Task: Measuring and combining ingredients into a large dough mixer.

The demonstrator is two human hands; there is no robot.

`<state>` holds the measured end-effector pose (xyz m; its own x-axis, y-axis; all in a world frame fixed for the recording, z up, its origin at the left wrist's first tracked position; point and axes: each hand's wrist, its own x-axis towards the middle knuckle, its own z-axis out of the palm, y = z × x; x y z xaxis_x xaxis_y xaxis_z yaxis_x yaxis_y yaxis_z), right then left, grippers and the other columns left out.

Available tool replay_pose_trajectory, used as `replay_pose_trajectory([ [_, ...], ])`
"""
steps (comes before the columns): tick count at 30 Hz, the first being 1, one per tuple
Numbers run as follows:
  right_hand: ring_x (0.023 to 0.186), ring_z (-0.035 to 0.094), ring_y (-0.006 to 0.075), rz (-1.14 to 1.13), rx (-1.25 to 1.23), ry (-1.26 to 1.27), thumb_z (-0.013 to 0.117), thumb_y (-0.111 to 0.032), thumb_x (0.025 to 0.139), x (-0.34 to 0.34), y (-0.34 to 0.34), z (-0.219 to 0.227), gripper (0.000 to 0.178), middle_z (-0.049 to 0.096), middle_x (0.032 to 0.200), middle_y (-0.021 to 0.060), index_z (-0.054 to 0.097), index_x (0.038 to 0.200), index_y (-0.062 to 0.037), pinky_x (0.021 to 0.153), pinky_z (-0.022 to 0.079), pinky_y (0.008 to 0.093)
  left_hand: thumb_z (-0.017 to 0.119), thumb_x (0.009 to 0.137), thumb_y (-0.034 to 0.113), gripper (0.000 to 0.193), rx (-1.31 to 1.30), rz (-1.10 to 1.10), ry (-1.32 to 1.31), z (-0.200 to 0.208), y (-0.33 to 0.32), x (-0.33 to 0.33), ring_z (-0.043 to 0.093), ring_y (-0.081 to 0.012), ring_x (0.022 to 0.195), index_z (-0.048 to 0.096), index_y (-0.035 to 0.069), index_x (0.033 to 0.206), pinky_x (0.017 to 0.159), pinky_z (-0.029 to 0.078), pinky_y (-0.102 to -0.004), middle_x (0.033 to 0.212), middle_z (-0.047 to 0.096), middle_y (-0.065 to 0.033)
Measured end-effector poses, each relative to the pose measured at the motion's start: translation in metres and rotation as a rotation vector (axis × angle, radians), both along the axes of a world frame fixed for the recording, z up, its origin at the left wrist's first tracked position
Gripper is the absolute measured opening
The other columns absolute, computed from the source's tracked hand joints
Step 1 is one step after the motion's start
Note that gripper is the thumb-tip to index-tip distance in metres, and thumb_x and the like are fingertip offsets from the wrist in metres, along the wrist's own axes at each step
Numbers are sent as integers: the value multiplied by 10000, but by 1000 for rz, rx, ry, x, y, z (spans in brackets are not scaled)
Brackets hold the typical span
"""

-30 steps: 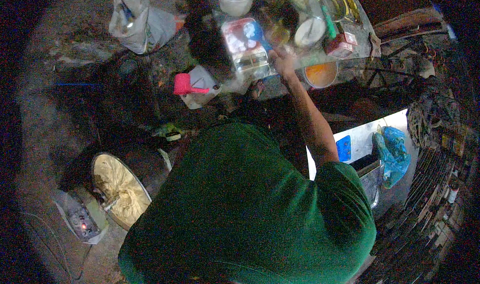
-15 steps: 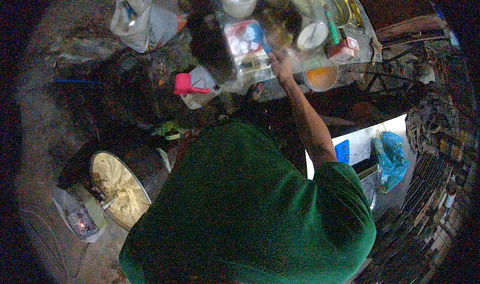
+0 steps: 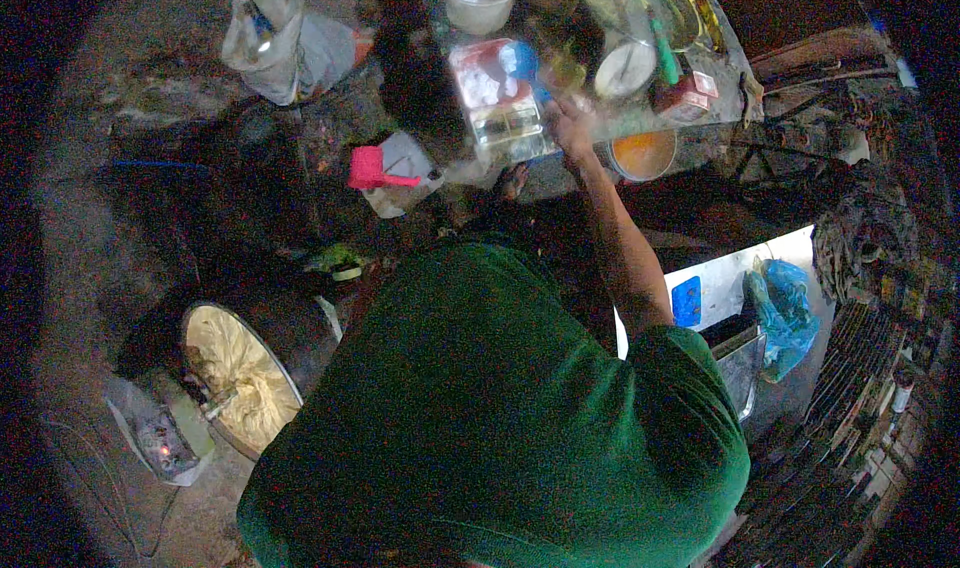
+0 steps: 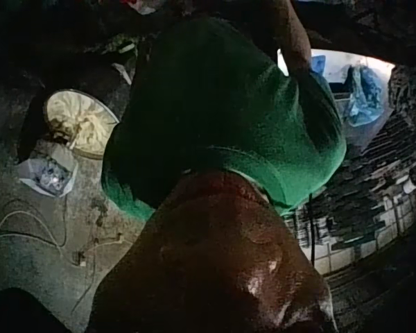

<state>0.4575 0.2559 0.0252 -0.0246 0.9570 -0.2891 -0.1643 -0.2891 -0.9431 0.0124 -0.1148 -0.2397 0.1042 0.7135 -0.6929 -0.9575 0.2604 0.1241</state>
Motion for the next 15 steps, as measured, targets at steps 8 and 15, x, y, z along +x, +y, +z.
replay_pose_trajectory([
  [8, 480, 379, 21, -30, -78, -137, 615, -239, 911, -5, -3, 11, 167, 590, 680, -61, 693, 909, -90, 451, 267, 207, 470, 926, 265, 193, 22, 7, -58, 3, -3, -9, 477, -204, 672, 569, 111, 987, 556, 399, -340, 873, 548, -53],
  [15, 478, 367, 28, -55, 2, -51, 615, -240, 910, -10, -11, 8, 175, 553, 635, -64, 680, 847, -91, 447, 255, 215, 465, 928, 268, 197, 32, 24, -111, 7, -13, -11, 477, -201, 672, 570, 114, 990, 557, 399, -336, 871, 548, -53],
])
